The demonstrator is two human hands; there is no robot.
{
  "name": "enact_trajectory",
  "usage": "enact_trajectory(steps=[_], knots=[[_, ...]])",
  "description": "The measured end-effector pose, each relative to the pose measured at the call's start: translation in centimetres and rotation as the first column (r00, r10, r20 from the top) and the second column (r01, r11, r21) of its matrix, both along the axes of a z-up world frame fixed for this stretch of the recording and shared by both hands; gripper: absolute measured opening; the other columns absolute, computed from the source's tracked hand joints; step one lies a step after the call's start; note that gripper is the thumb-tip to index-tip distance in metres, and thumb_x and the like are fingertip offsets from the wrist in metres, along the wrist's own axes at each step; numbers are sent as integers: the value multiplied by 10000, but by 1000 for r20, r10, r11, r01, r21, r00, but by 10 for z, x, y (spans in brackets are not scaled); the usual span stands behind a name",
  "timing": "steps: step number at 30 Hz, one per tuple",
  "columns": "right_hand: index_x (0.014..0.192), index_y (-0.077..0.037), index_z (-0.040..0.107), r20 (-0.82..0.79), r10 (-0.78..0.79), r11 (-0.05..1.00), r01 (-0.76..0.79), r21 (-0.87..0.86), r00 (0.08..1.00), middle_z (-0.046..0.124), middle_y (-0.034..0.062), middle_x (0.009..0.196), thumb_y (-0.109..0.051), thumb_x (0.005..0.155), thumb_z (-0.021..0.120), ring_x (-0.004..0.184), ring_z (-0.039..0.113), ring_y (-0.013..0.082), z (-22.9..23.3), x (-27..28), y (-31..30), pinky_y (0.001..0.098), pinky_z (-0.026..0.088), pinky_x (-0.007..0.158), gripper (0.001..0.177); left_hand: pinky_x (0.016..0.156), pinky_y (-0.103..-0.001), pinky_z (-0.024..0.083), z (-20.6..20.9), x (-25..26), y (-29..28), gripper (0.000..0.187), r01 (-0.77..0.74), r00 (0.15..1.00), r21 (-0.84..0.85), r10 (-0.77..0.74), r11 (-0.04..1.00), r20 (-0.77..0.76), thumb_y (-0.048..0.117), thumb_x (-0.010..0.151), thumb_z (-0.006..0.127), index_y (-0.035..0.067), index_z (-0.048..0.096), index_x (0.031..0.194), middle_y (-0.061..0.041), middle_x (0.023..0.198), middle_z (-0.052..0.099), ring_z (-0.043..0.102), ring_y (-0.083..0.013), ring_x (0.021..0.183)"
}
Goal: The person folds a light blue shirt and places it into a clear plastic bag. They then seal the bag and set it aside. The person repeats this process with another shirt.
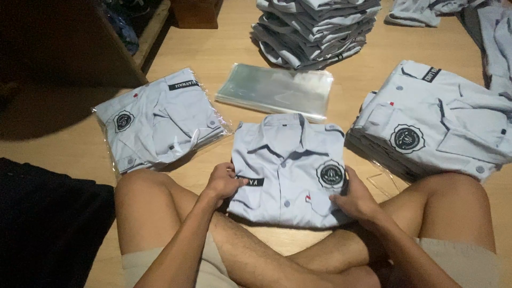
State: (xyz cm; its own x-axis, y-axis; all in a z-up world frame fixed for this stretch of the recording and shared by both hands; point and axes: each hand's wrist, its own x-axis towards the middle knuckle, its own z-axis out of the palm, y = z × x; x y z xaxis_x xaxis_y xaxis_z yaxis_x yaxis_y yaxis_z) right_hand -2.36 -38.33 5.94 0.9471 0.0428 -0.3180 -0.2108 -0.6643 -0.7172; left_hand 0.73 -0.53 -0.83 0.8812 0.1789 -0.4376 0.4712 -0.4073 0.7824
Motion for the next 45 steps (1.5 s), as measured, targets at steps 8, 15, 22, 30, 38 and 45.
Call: enact_trajectory(steps=[8,15,22,30,38,45], knots=[[1604,-37,214,-25,-171,944,157,-291,985,540,342,1397,-359,938,626,1328,563,472,28,-1,18,623,481,1054,847,924,-462,579,61,-9,-4,703,-56,998,120,59,991,-26,419,776,891,34,638,1306,-164,1150,758,705,-313,1156],[1546,110,162,-65,-104,969,87,-230,992,449,425,1337,-150,1046,499,1304,510,615,31,-37,38,691,433,1071,656,581,-273,508,58,-29,-4,392,-75,993,-182,56,980,-108,16,681,903,-118,731,1008,-160,770,677,635,-208,685],[1470,31,448,-90,-272,951,253,-176,958,668,281,1185,-379,960,705,1189,667,431,-4,-19,5,591,503,966,703,730,-305,521,68,-36,-5,610,-69,997,-203,59,977,-56,58,633,956,-135,644,1120,-175,872,650,628,-254,856],[1243,11,686,-131,-257,957,233,-175,957,744,272,1080,-297,803,902,1116,713,417,-18,-7,-16,533,535,945,579,735,-430,582,7,-13,22,531,60,987,191,-29,980,-160,222,552,1030,-6,811,979,-264,875,768,768,-367,903],[1301,50,657,-292,-364,863,438,252,884,681,283,1097,-325,933,735,1058,656,383,31,5,13,504,502,918,531,869,-548,488,76,-17,0,682,-247,953,-205,199,947,-230,538,858,804,1,690,1264,-291,1232,631,559,-401,1166],[1052,4,729,-17,-557,804,545,239,830,691,120,753,-229,880,873,645,637,224,-30,5,-15,336,505,570,323,658,-395,550,37,-16,12,278,-324,945,211,325,922,30,342,699,942,102,810,752,-169,694,725,746,-365,781]])
